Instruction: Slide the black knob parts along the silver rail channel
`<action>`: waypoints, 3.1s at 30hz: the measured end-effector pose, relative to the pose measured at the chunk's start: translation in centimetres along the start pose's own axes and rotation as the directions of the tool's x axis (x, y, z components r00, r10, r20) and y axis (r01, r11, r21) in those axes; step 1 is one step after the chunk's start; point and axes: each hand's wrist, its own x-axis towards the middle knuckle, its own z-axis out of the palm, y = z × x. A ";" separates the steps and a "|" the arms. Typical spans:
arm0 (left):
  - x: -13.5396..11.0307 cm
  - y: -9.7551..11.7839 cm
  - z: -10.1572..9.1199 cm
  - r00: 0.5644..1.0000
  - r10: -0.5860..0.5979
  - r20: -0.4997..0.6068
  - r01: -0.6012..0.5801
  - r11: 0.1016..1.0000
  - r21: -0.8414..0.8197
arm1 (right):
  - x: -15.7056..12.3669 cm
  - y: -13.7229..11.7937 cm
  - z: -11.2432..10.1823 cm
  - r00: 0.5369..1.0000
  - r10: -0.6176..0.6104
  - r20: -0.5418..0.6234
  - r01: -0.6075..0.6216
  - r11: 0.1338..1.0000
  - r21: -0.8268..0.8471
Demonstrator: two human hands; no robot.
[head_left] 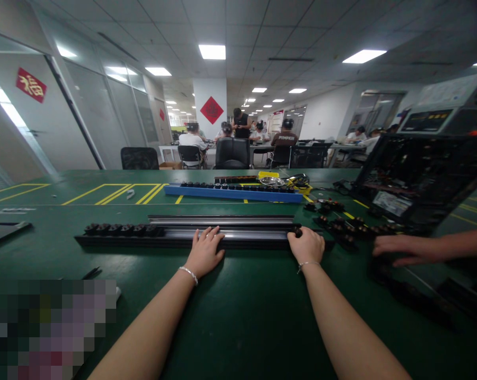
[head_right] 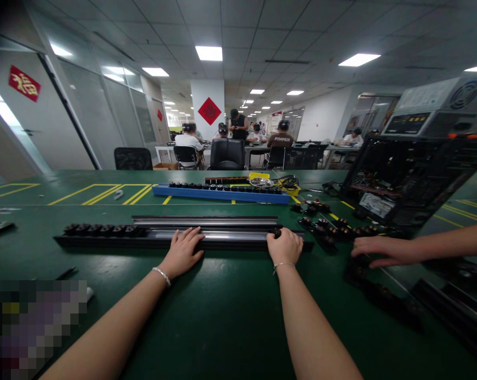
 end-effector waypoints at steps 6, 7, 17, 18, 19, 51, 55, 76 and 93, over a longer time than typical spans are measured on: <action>0.1 0.0 0.0 1.000 0.006 -0.015 -0.006 1.000 0.006 | 0.1 0.2 0.0 1.000 0.021 -0.018 -0.021 1.000 0.003; 0.1 0.0 0.0 1.000 0.006 -0.017 -0.006 1.000 0.010 | 0.1 0.3 0.0 0.999 0.025 -0.020 -0.025 1.000 0.004; 0.2 -0.2 0.1 1.000 -0.002 -0.010 0.002 1.000 0.023 | 0.2 0.6 -0.4 0.998 0.050 -0.024 -0.050 0.999 0.004; 0.2 -0.2 0.1 1.000 -0.002 -0.010 0.002 1.000 0.022 | 0.2 0.6 -0.4 0.999 0.048 -0.021 -0.047 0.999 0.002; 0.2 -0.2 0.1 1.000 -0.004 -0.009 0.004 1.000 0.021 | 0.3 0.7 -0.4 0.999 0.045 -0.018 -0.045 0.999 0.000; 0.2 -0.1 0.0 0.999 -0.022 -0.023 0.022 1.000 0.009 | 1.2 2.2 -2.0 0.996 0.042 0.081 -0.037 0.997 -0.071; 0.2 -0.1 -0.1 1.000 -0.024 -0.011 0.024 1.000 0.012 | 1.3 2.6 -2.0 0.996 0.049 0.078 -0.043 0.997 -0.070; 0.2 -0.3 0.4 0.999 -0.014 -0.034 0.014 1.000 0.027 | 2.0 4.5 -1.1 0.993 0.112 0.037 -0.113 0.993 0.023; 0.3 -0.1 -0.1 0.998 -0.066 -0.024 0.066 0.998 0.004 | 2.4 5.2 -1.4 0.987 0.159 0.013 -0.160 0.985 0.063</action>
